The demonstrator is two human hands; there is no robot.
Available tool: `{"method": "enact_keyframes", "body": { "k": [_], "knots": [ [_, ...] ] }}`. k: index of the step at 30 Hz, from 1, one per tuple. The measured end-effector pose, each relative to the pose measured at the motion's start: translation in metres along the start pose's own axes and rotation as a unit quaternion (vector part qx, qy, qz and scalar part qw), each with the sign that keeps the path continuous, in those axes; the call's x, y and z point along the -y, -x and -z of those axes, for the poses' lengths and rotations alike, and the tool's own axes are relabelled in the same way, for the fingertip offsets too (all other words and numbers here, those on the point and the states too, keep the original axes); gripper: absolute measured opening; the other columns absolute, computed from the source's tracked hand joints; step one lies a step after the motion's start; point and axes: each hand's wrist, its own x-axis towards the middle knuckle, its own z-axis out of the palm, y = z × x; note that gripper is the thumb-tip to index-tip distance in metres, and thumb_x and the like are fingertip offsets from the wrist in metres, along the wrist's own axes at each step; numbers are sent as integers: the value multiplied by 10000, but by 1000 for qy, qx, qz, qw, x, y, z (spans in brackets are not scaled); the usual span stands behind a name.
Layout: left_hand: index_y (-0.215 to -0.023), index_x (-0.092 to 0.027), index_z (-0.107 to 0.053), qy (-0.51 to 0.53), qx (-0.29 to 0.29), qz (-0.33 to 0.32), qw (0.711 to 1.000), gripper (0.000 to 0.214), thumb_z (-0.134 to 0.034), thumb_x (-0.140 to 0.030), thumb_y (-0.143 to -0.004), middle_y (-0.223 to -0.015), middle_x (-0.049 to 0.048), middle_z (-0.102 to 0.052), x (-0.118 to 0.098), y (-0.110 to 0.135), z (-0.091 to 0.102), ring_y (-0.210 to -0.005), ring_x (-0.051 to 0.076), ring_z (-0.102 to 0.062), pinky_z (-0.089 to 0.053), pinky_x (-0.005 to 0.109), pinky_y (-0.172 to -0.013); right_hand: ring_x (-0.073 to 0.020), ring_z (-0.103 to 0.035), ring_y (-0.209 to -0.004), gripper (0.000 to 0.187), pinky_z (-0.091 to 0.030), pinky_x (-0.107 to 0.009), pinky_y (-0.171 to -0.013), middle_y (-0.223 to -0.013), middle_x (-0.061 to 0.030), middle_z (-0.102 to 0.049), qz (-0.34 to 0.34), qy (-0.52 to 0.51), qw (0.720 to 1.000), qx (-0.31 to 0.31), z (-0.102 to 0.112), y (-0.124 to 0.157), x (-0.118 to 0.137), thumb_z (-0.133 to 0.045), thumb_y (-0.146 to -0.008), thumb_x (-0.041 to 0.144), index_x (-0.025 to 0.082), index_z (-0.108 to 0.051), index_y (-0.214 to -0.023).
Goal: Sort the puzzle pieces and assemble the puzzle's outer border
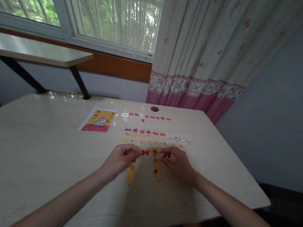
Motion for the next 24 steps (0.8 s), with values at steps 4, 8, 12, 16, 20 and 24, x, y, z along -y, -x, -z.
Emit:
{"method": "enact_keyframes", "body": {
  "k": [4,8,12,16,20,24],
  "knots": [
    [-665,-149,-640,47,12,32,998,268,-640,-416,-663,-552,0,-570,2,1,-6,-467,92,-450,-303,206,-418,-128,-564,-667,139,-443,-263,-657,-708,-16,-631,43,57,995,-64,-5,2,-6,-614,-793,315,242,-668,-899],
    [-697,-144,-666,81,35,42,995,282,-671,-424,-663,-576,15,-604,10,0,-10,-513,117,-511,-367,232,-476,-136,-572,-701,178,-440,-276,-696,-744,-27,-641,107,83,987,-89,-15,-1,3,-608,-801,359,254,-678,-927],
    [-705,-142,-681,87,52,42,994,276,-680,-415,-665,-604,26,-629,12,-1,-12,-543,128,-538,-393,245,-510,-138,-579,-701,175,-435,-285,-701,-759,-31,-660,135,92,980,-116,-17,-1,9,-591,-814,364,250,-676,-916],
    [-710,-143,-684,86,59,33,994,253,-679,-394,-672,-647,33,-653,11,-1,-14,-574,127,-554,-415,253,-556,-137,-580,-693,151,-427,-301,-726,-757,-16,-669,136,97,979,-115,-16,0,10,-612,-798,344,275,-674,-917],
    [-748,-142,-686,70,61,24,995,268,-657,-403,-691,-670,39,-662,12,-2,-13,-599,142,-574,-437,266,-576,-137,-583,-685,128,-430,-305,-723,-739,-12,-667,122,97,982,-106,-14,0,10,-621,-791,331,275,-678,-891],
    [-821,-141,-685,10,44,2,999,288,-620,-404,-721,-714,46,-674,12,-2,-5,-613,150,-588,-453,264,-573,-133,-574,-687,131,-440,-285,-685,-750,-21,-656,126,79,978,-145,-11,0,8,-632,-787,302,249,-678,-898]
  ]
}}
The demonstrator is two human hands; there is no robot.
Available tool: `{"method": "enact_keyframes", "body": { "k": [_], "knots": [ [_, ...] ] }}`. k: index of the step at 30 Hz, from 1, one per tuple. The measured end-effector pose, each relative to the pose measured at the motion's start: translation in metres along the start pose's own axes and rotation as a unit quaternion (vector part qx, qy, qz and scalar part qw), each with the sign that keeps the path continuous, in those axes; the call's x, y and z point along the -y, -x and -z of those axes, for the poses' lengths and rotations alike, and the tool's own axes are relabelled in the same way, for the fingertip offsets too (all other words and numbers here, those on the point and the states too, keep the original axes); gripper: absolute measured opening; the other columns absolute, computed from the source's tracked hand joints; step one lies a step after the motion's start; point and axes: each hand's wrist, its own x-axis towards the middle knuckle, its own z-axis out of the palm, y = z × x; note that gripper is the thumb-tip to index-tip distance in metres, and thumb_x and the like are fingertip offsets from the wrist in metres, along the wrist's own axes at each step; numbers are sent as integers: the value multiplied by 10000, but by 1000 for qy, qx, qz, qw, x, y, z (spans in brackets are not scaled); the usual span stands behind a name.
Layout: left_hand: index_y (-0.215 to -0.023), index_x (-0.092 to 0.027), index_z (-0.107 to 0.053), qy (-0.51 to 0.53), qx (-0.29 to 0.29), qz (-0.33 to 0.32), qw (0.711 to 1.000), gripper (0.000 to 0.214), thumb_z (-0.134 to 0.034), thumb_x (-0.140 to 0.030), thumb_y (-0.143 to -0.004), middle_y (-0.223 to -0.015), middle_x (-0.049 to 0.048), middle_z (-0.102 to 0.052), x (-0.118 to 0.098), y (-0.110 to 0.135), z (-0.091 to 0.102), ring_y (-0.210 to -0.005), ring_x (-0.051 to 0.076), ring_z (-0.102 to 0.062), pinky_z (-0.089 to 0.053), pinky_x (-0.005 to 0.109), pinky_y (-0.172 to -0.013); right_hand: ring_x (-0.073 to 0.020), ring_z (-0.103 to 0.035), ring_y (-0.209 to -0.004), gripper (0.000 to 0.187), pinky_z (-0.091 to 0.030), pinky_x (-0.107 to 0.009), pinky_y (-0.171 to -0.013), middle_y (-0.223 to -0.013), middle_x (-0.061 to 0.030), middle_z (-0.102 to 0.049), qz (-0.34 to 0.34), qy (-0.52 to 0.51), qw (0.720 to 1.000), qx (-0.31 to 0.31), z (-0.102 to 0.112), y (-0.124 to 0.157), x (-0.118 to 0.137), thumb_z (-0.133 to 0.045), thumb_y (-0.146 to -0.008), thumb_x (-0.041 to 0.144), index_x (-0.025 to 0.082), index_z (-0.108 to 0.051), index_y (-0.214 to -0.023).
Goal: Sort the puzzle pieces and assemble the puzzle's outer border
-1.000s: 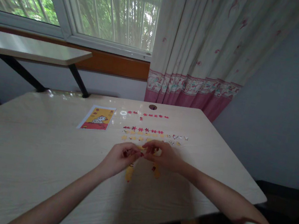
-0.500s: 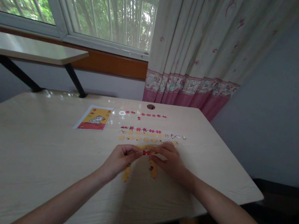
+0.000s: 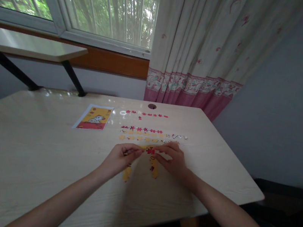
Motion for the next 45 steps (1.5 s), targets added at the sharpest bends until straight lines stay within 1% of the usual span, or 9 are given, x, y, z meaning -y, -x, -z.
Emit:
{"method": "enact_keyframes", "body": {
  "k": [5,9,13,18,25,29,34,38,45],
  "knots": [
    [-848,-159,-676,-191,-27,-65,979,259,-515,-358,-804,-681,30,-643,-2,1,15,-592,145,-563,-441,252,-545,-130,-563,-672,146,-445,-275,-666,-713,-6,-646,7,-14,1000,-20,5,-3,2,-640,-784,285,248,-674,-921],
    [-879,-198,-660,-369,-4,-151,917,204,-471,-256,-830,-840,36,-646,-4,3,26,-771,170,-582,-457,286,-691,-130,-558,-671,138,-445,-277,-657,-718,-5,-647,1,-16,1000,-17,8,-3,4,-639,-783,285,249,-667,-913],
    [-878,-206,-641,-461,0,-152,875,207,-442,-255,-854,-878,38,-630,-6,5,33,-847,185,-576,-461,307,-745,-126,-542,-646,138,-432,-275,-652,-688,3,-632,-15,-11,1000,5,11,0,1,-648,-769,297,243,-657,-895],
    [-907,-201,-613,-492,33,-185,850,193,-433,-259,-865,-879,40,-611,-5,7,31,-847,180,-572,-472,283,-707,-118,-536,-631,128,-399,-276,-674,-651,12,-611,-33,0,996,79,22,4,-7,-632,-763,296,218,-645,-865],
    [-936,-188,-616,-499,152,-272,809,229,-397,-217,-879,-820,53,-584,-9,17,14,-775,176,-557,-471,280,-661,-115,-500,-573,130,-318,-279,-646,-537,42,-544,11,-26,972,232,33,29,2,-627,-723,300,218,-648,-821],
    [-982,-221,-613,-502,200,-307,784,212,-439,-219,-861,-821,42,-588,-12,27,-2,-740,174,-549,-460,281,-629,-135,-491,-601,151,-294,-297,-656,-535,30,-550,18,-2,966,257,33,35,6,-647,-704,346,232,-653,-803],
    [-995,-241,-610,-530,223,-317,754,196,-469,-264,-861,-848,45,-592,-10,32,-14,-763,193,-546,-466,312,-647,-148,-496,-646,133,-294,-310,-682,-577,14,-577,-2,10,958,287,32,34,5,-637,-705,325,226,-649,-794],
    [-1022,-243,-603,-535,230,-321,747,215,-446,-283,-880,-850,48,-589,-10,33,-17,-775,198,-540,-468,316,-646,-156,-501,-696,143,-309,-311,-709,-636,5,-593,-26,-6,950,313,34,31,5,-633,-708,323,223,-641,-810],
    [-995,-237,-611,-550,216,-326,738,210,-435,-282,-888,-835,46,-588,-11,33,-20,-770,196,-533,-462,312,-638,-157,-490,-720,158,-320,-308,-715,-683,0,-581,-9,-7,948,317,35,32,4,-626,-706,312,224,-634,-837]
  ]
}}
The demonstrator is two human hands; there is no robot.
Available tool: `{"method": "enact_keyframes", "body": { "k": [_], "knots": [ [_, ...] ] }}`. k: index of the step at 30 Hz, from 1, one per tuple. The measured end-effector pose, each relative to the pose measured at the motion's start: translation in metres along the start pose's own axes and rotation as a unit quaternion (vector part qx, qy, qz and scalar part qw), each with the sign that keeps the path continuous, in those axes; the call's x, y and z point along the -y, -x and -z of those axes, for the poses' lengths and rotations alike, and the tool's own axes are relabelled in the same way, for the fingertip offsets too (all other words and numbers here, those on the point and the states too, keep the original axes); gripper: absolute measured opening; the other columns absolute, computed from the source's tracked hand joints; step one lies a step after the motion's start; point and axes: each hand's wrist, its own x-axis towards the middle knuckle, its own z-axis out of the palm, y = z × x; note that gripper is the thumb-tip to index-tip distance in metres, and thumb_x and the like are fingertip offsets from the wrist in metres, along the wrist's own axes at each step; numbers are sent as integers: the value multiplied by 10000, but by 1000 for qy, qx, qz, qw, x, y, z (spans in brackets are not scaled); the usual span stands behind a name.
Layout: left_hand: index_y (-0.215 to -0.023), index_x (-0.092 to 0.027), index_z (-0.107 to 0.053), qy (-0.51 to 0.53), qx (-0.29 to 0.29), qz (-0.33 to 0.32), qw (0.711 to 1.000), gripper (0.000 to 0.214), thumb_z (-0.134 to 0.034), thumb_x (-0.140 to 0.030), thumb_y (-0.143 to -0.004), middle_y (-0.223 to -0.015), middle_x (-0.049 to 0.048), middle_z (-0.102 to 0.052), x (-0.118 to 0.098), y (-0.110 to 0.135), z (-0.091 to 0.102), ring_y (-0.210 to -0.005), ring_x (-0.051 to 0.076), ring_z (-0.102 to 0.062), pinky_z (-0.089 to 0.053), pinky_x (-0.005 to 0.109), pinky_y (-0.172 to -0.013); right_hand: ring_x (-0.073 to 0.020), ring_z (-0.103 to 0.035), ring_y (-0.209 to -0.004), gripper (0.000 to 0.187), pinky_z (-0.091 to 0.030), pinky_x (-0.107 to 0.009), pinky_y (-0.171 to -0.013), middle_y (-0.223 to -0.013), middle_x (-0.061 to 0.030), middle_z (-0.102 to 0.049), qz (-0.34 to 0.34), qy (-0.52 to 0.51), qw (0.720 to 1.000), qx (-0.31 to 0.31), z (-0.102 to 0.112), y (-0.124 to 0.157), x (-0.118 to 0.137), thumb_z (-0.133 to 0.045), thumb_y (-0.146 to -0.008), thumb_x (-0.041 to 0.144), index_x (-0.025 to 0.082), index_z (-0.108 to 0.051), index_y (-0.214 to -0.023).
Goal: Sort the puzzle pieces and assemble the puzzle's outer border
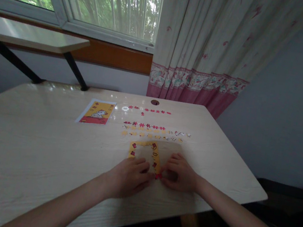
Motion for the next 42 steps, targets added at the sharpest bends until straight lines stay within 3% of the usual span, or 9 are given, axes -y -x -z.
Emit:
{"method": "enact_keyframes", "body": {
  "k": [10,14,17,20,24,28,31,35,42],
  "knots": [
    [-982,-221,-607,-39,-5,-7,999,183,-469,-251,-866,-819,52,-593,-2,-2,0,-743,194,-531,-456,300,-615,-158,-470,-686,95,-301,-317,-678,-618,-4,-581,75,76,994,-19,-4,2,-1,-588,-759,294,221,-635,-717],
    [-945,-212,-612,-42,2,-8,999,178,-456,-257,-873,-822,55,-598,-3,-2,1,-753,204,-540,-467,314,-619,-158,-485,-700,95,-313,-311,-683,-626,-6,-594,68,50,996,-8,-3,1,-1,-582,-775,288,221,-639,-740],
    [-1074,-224,-576,-8,-1,-6,1000,240,-461,-257,-865,-867,58,-595,7,2,5,-789,211,-545,-479,324,-644,-137,-507,-669,124,-349,-294,-695,-628,-5,-596,45,-19,999,-5,1,-3,-2,-568,-793,280,194,-628,-728],
    [-1119,-208,-561,7,-16,36,999,277,-429,-256,-881,-891,69,-586,28,11,11,-801,201,-547,-480,320,-676,-121,-532,-655,131,-381,-279,-707,-647,-4,-613,23,-57,998,-19,9,-14,-7,-539,-825,260,179,-627,-771],
    [-1116,-205,-572,16,-32,114,993,297,-382,-304,-910,-958,75,-577,60,26,20,-883,198,-549,-475,312,-730,-116,-555,-687,105,-401,-250,-689,-713,-17,-637,5,-43,999,-24,20,-48,-26,-559,-815,232,174,-647,-817],
    [-1098,-215,-590,-13,-30,160,987,322,-411,-387,-893,-960,76,-561,78,35,23,-908,216,-541,-471,320,-727,-117,-554,-704,126,-394,-232,-662,-784,-36,-658,-42,-26,999,5,23,-101,-53,-563,-805,206,165,-675,-842],
    [-1105,-216,-587,-10,-29,169,985,342,-427,-417,-878,-958,76,-555,80,37,23,-906,217,-539,-470,313,-719,-122,-556,-706,184,-386,-234,-658,-825,-48,-664,-79,-16,997,-7,19,-144,-69,-518,-825,183,158,-671,-924],
    [-1099,-214,-590,9,-38,168,985,334,-439,-406,-871,-947,71,-557,80,37,22,-888,210,-537,-467,310,-727,-159,-562,-763,152,-376,-265,-703,-820,-68,-661,-118,30,993,10,7,-191,-81,-527,-818,164,154,-673,-859],
    [-1086,-213,-589,-8,-34,174,984,335,-445,-421,-866,-945,71,-563,81,36,23,-903,214,-530,-459,314,-738,-174,-568,-786,160,-391,-282,-722,-878,-98,-662,-152,33,987,27,-6,-226,-90,-616,-754,167,134,-670,-901]
  ]
}}
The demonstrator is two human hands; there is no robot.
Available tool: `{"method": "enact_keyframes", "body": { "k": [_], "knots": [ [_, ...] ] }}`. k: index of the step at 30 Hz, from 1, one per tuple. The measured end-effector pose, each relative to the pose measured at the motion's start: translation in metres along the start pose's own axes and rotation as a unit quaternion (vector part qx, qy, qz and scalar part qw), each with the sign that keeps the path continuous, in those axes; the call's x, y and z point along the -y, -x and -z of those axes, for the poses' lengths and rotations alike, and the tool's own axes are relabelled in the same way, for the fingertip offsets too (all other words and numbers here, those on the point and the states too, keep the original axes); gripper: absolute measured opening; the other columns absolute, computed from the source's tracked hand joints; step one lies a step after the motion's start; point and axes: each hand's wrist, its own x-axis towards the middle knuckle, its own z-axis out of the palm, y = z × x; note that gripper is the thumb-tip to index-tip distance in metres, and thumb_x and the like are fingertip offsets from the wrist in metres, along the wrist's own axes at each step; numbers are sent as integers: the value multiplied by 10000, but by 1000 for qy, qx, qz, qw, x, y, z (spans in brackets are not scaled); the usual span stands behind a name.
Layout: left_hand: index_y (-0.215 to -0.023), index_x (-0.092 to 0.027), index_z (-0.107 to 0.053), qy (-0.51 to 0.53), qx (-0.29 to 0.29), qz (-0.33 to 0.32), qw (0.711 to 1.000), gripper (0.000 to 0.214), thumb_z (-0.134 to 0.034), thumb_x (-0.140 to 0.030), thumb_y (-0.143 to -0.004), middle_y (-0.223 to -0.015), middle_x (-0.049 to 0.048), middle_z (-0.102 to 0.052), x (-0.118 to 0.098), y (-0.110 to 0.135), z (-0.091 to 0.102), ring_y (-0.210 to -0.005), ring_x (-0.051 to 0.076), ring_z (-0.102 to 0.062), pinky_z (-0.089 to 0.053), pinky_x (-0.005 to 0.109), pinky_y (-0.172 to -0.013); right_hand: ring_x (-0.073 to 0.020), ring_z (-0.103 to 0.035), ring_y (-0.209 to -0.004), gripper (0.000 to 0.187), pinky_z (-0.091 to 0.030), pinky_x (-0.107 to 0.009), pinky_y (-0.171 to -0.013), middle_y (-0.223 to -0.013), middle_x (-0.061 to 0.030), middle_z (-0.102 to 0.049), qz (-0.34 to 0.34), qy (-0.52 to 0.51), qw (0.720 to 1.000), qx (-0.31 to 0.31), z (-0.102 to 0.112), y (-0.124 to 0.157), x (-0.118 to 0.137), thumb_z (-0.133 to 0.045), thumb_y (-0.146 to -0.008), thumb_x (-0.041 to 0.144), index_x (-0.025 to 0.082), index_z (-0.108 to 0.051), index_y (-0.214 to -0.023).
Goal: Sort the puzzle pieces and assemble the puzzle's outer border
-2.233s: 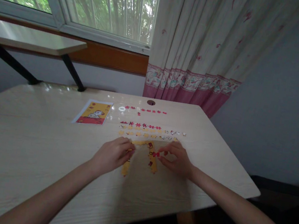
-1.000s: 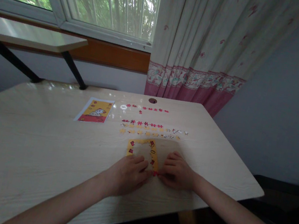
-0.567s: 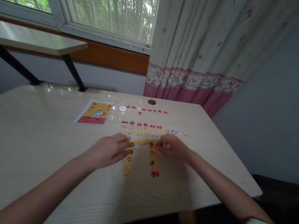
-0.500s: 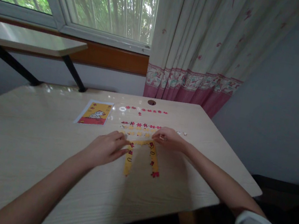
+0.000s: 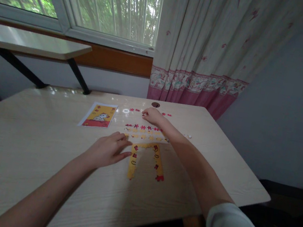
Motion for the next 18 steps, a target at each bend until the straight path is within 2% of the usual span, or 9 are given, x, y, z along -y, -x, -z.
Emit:
{"method": "enact_keyframes", "body": {
  "k": [7,10,14,18],
  "knots": [
    [-1082,-206,-591,16,-11,4,1000,317,-457,-394,-864,-948,73,-574,-3,0,-2,-883,212,-541,-465,319,-723,-138,-549,-644,137,-394,-253,-608,-747,-78,-655,-34,-34,999,16,3,-3,-1,-657,-653,109,98,-671,-788],
    [-1055,-208,-604,34,-29,24,999,295,-443,-377,-874,-970,72,-588,-4,0,-5,-901,208,-545,-467,320,-740,-129,-559,-662,131,-406,-239,-609,-760,-77,-656,-40,-62,997,-2,6,6,2,-626,-685,118,91,-660,-808],
    [-969,-210,-630,102,-71,57,991,233,-446,-321,-879,-920,55,-622,-9,-3,-9,-892,193,-553,-458,314,-763,-112,-574,-660,132,-425,-220,-597,-764,-56,-659,-33,-112,993,-28,12,43,7,-595,-739,193,118,-645,-835],
    [-861,-197,-650,213,-98,65,970,188,-473,-261,-864,-831,36,-650,-23,-10,-11,-797,162,-574,-449,284,-718,-108,-594,-639,132,-442,-216,-577,-724,-39,-666,-19,-303,953,-24,15,104,8,-631,-732,246,132,-642,-796]
  ]
}}
